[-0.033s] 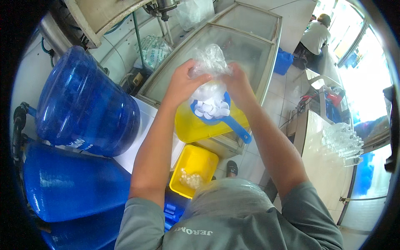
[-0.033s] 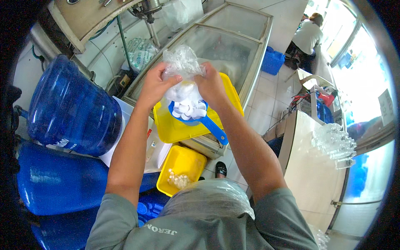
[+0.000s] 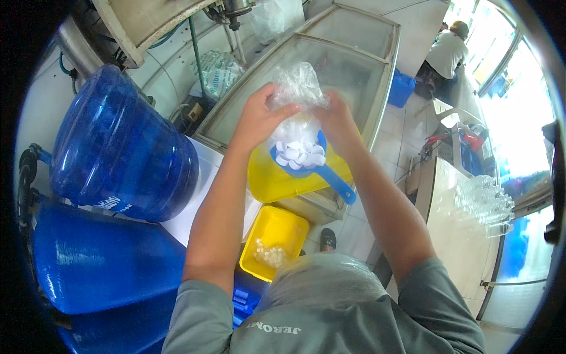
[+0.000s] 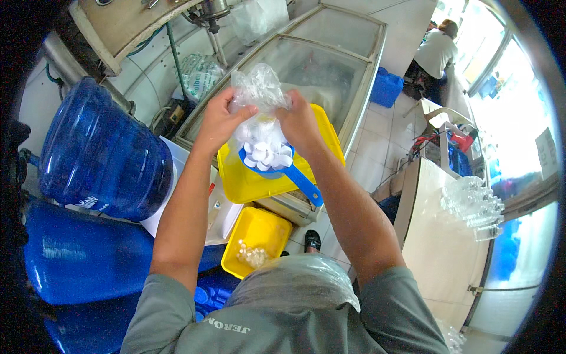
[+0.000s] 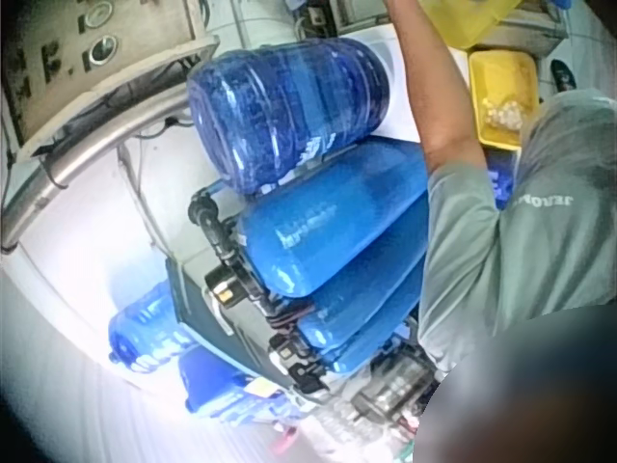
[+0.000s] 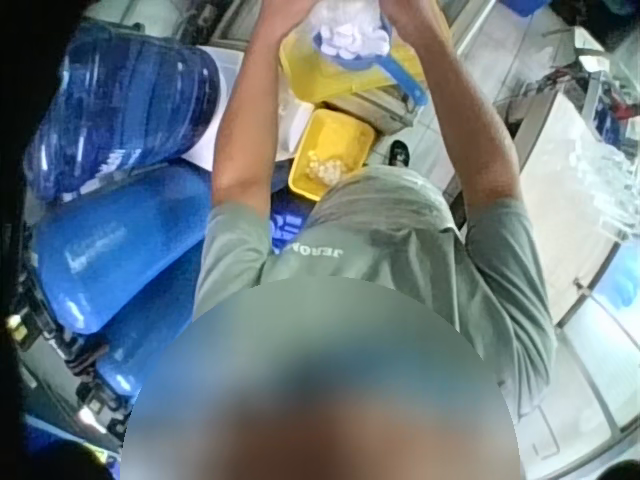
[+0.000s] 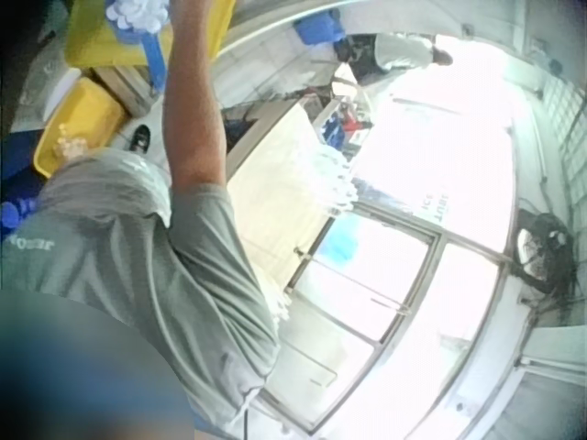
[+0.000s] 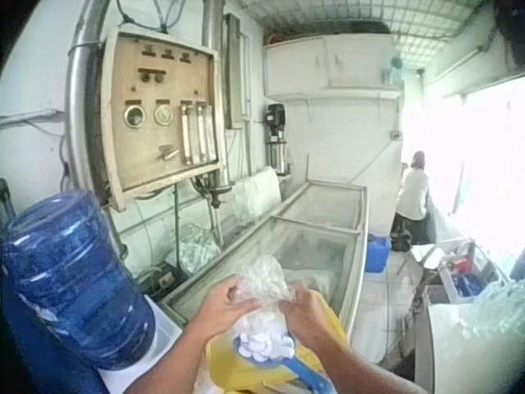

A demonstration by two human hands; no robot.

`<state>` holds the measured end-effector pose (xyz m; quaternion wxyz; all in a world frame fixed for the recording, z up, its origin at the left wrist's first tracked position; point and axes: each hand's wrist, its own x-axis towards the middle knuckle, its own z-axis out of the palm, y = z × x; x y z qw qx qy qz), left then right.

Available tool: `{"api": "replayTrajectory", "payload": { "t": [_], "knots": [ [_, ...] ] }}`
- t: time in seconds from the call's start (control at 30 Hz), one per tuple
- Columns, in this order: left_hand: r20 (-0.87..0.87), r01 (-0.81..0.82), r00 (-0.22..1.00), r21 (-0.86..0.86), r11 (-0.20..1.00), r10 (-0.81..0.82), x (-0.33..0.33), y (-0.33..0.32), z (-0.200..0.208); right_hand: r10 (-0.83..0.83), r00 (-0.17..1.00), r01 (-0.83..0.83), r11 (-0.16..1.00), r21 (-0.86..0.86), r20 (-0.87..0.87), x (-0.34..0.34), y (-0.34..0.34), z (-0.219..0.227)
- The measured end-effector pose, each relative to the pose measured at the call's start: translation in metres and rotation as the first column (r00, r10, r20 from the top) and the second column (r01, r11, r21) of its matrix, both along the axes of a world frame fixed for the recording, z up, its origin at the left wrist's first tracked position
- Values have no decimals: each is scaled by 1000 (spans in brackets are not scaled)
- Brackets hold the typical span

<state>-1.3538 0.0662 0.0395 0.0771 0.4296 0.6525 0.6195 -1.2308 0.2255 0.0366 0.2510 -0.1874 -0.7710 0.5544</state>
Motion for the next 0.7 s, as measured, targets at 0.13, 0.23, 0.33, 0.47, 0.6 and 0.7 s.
{"api": "replayTrajectory", "payload": {
  "t": [0.13, 0.23, 0.33, 0.47, 0.6, 0.7],
  "knots": [
    [-202, -118, 974, -81, 990, 100, -1, 8, 14, 24, 998, -31, 992, -122, -51, -4, 2, 0],
    [-175, -96, 981, -70, 993, 82, -2, 8, 22, 17, 995, -27, 994, -108, -96, -5, 6, 3],
    [-220, -62, 975, -96, 993, 40, -5, 6, 31, 13, 989, -34, 989, -146, -148, -4, 11, 8],
    [-297, -90, 955, -230, 969, 18, -1, 8, 41, 16, 990, -27, 996, -83, -140, -6, 11, 13],
    [-308, -79, 951, -115, 990, 40, 3, 8, 47, 49, 987, -73, 984, -160, -151, -7, 12, 13],
    [-308, -131, 950, -213, 968, 61, 2, 5, 44, 62, 988, -79, 990, -113, -145, -5, 14, 11]
  ]
}}
